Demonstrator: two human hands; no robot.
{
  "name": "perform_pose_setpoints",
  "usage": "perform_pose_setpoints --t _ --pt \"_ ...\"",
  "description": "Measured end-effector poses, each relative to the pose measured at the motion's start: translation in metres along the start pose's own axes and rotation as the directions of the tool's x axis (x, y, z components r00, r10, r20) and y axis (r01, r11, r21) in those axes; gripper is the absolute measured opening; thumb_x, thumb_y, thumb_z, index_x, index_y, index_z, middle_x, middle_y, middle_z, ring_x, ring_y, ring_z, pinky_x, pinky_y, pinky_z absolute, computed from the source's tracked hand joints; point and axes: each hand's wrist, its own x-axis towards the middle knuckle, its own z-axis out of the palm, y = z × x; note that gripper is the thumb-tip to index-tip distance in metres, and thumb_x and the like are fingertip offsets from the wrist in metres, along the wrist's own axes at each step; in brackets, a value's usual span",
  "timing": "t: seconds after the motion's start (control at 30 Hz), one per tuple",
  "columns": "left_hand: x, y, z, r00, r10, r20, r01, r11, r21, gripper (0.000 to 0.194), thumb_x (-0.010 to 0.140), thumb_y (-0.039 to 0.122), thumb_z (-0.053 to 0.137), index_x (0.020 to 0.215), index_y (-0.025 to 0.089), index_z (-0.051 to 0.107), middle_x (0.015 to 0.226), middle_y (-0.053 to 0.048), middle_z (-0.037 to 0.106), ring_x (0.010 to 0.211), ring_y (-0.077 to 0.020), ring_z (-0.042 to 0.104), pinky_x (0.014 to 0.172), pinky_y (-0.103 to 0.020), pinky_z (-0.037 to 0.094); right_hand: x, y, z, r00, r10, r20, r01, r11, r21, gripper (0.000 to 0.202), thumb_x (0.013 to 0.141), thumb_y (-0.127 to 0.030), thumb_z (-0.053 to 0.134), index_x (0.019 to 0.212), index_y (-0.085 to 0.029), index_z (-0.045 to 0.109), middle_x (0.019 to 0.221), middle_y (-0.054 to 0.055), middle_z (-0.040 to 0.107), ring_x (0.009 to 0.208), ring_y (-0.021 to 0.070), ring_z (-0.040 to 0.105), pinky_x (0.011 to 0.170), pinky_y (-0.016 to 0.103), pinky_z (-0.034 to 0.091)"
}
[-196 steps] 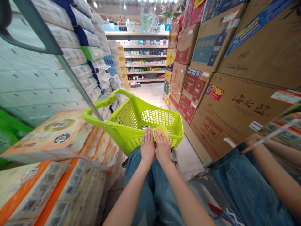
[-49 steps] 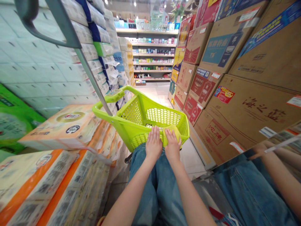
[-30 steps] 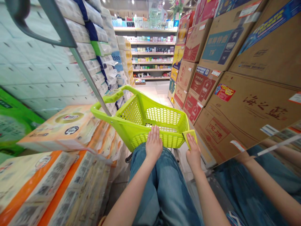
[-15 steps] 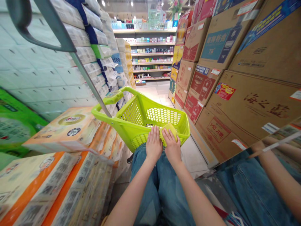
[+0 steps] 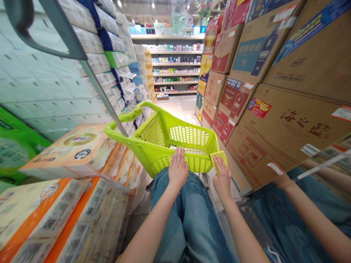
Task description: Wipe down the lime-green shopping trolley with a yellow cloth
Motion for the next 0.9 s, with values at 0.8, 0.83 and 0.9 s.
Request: perform_pose_setpoints --t 0.8,0.83,0.9 --pt "-0.001 0.0 0.003 1.0 -0.002 -0.003 0.002 1.0 0.022 0.067 0.094 0.021 0.036 0.155 0.006 0.013 0.162 -0.012 0.025 0.151 -0.0216 0.014 0.123 -0.041 0.022 0.005 0.006 -0.01 0.994 -0.035 0.101 0.03 0.998 0.049 0.087 0.065 0.003 0.037 0.148 -0.025 0.042 0.154 0.001 0.043 0.145 0.0171 0.031 0.117 0.041 0.028" --pt "-0.001 0.0 0.003 1.0 -0.002 -0.006 0.002 1.0 0.017 0.068 0.094 0.021 0.036 0.155 0.007 0.012 0.162 -0.012 0.025 0.151 -0.0216 0.014 0.123 -0.041 0.022 0.006 0.007 -0.012 0.994 -0.008 0.108 0.002 0.999 0.053 0.086 0.065 0.003 0.037 0.147 -0.023 0.043 0.154 0.001 0.043 0.145 0.0169 0.031 0.116 0.04 0.029" --pt "-0.001 0.0 0.004 1.0 -0.001 -0.011 0.001 1.0 0.011 0.067 0.094 0.021 0.035 0.156 0.007 0.012 0.162 -0.012 0.025 0.151 -0.0218 0.014 0.123 -0.042 0.022 0.008 -0.001 -0.014 0.99 0.063 0.129 -0.066 0.998 0.02 0.085 0.066 0.002 0.036 0.147 -0.023 0.043 0.154 0.001 0.042 0.145 0.0173 0.031 0.115 0.041 0.03"
